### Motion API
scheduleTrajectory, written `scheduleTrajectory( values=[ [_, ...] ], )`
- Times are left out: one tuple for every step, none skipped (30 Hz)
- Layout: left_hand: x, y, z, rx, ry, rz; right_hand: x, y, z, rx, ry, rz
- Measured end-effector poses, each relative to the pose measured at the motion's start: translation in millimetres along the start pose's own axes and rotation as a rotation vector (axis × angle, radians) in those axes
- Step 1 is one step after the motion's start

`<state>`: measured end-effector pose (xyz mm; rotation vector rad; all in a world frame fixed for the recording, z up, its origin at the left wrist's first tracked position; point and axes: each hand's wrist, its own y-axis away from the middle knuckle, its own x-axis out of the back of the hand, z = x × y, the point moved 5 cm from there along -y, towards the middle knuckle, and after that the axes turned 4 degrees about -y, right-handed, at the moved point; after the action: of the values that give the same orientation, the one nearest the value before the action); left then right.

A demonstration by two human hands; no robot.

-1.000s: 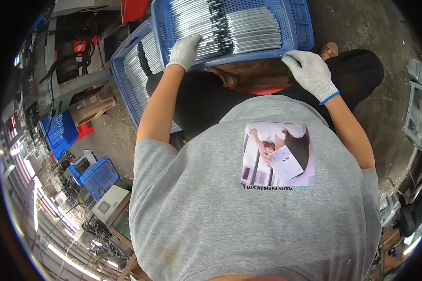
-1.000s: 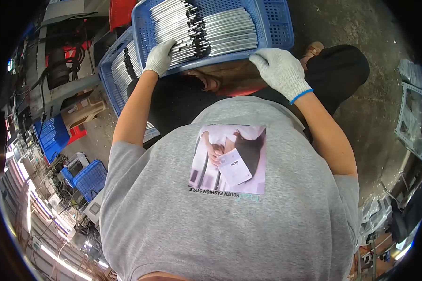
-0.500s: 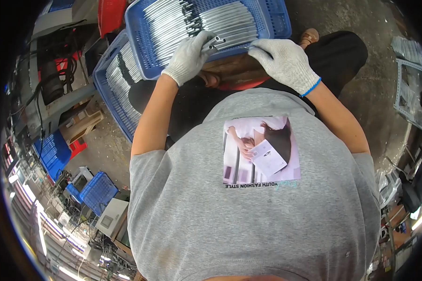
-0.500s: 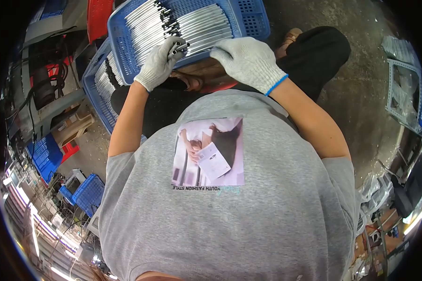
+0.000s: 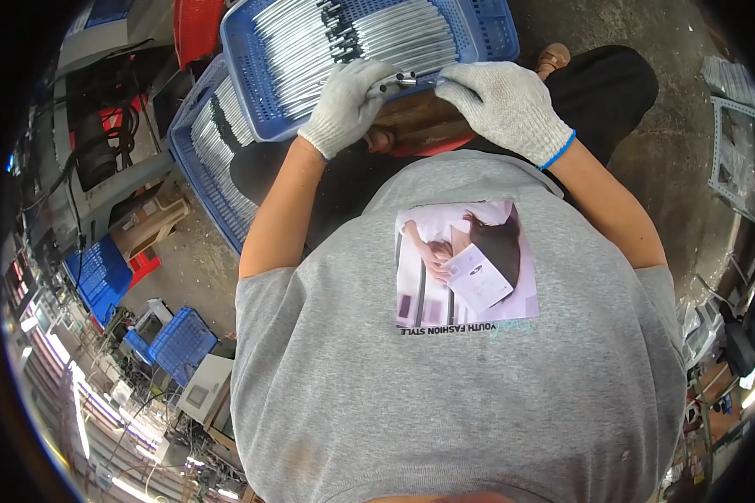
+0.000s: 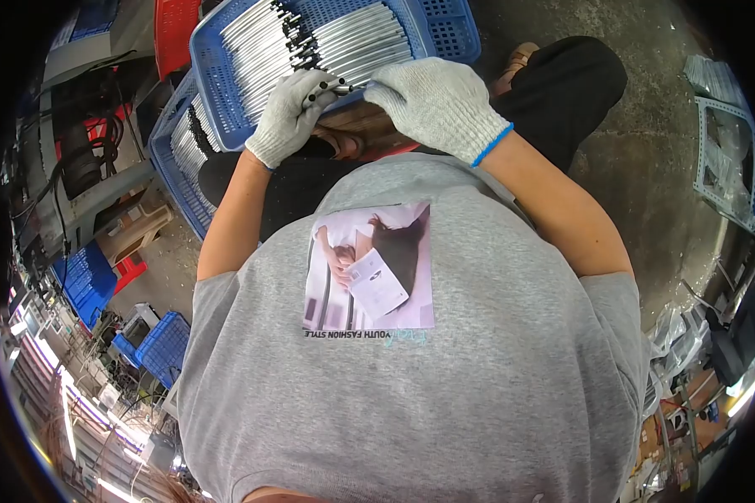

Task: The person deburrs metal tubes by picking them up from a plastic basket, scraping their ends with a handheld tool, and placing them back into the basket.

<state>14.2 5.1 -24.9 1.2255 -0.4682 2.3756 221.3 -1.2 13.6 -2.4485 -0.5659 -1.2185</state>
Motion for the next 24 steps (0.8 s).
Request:
scheduleTrajectory(
  values=[
    [0,0,4,-0.008,0.005,-0.008,-1,0,-1,0.012,0.012,0.01],
    [0,-1,7,-0.016,0.009,-0.015,0,0,-1,0.025,0.025,0.021],
    [0,-1,9,-0.016,0.009,-0.016,0,0,-1,0.025,0.024,0.021],
    [0,-1,12,-0.022,-0.002,-0.004,-1,0,0,0.013,0.04,0.002],
    [0,-1,14,-0.028,-0.013,0.009,-2,0,1,0.002,0.057,-0.018],
    [1,-1,16,-0.035,-0.024,0.022,-3,-1,1,-0.009,0.075,-0.037],
    [1,-1,17,-0.041,-0.035,0.034,-4,-1,2,-0.02,0.091,-0.056],
    [1,-1,18,-0.04,-0.034,0.033,-4,-1,1,-0.021,0.09,-0.057],
    [1,-1,19,-0.035,-0.056,0.048,-4,0,-1,-0.01,0.076,-0.061],
    [2,-1,20,-0.032,-0.077,0.064,-4,1,-3,0.001,0.063,-0.063],
    [2,0,21,-0.029,-0.099,0.079,-4,2,-6,0.012,0.05,-0.066],
    [3,0,21,-0.025,-0.121,0.093,-5,3,-8,0.022,0.035,-0.068],
    [3,1,22,-0.027,-0.119,0.088,-4,2,-8,0.016,0.033,-0.068],
    [4,2,24,-0.037,-0.143,0.099,-1,0,-8,0.015,0.033,-0.05],
    [6,2,26,-0.047,-0.168,0.111,3,-3,-8,0.014,0.035,-0.032],
    [8,2,27,-0.058,-0.194,0.125,6,-6,-7,0.015,0.037,-0.013],
    [9,3,28,-0.067,-0.219,0.138,7,-7,-7,0.015,0.038,0.005],
    [9,3,28,-0.068,-0.219,0.135,6,-7,-6,0.012,0.036,0.005],
    [9,4,28,-0.074,-0.215,0.133,4,-6,-5,0.001,0.044,-0.007],
    [9,4,27,-0.08,-0.211,0.132,2,-6,-3,-0.01,0.052,-0.02],
    [9,4,28,-0.086,-0.206,0.131,1,-6,-2,-0.021,0.06,-0.033],
    [8,4,28,-0.092,-0.2,0.128,-1,-4,-1,-0.034,0.067,-0.047],
    [7,4,27,-0.092,-0.2,0.126,-2,-3,0,-0.036,0.066,-0.047],
    [6,5,26,-0.084,-0.204,0.138,-4,-2,-1,-0.026,0.047,-0.058]
  ],
)
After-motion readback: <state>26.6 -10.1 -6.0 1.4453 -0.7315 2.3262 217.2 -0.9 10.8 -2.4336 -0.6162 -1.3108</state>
